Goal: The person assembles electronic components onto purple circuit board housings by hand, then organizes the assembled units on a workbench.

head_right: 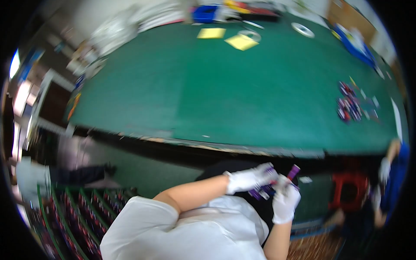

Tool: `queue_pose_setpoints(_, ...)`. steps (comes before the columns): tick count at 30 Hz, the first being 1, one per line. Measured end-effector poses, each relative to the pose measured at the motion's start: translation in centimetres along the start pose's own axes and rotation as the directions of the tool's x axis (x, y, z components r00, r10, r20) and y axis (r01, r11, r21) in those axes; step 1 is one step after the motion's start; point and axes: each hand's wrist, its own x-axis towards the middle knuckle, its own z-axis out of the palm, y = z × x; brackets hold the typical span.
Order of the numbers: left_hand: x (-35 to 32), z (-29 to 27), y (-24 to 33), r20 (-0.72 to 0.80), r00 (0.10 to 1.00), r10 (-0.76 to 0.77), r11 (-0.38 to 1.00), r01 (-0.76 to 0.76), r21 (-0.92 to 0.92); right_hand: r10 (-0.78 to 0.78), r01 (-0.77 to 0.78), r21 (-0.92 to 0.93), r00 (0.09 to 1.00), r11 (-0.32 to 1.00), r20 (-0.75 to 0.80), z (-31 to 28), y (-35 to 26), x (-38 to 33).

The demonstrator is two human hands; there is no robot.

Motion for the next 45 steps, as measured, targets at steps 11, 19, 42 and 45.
queue_pose_setpoints(11,-2.4,1.7,1.8,0.098,0.995,-0.018,0.931,0.052,-0.361,-0.089,0.116,-0.201,0.986,0.973,0.139,0.6,-6.9,-3.2)
queue_pose_setpoints(19,-1.6,-1.4,6.1,0.254,0.961,-0.106,0.396,0.275,-0.876,-0.229,0.190,-0.270,0.966,0.944,-0.120,-2.1,-6.5,-4.4)
queue_pose_setpoints(42,-4.1,0.1,9.4,0.466,0.874,0.141,0.968,-0.024,-0.249,-0.498,0.507,0.030,0.854,0.861,-0.147,-2.9,-3.3,0.3)
queue_pose_setpoints(45,-3.1,1.0,7.3,0.464,0.880,0.102,0.981,-0.011,-0.194,-0.732,0.727,-0.163,0.680,0.667,0.041,-4.6,-4.3,1.2)
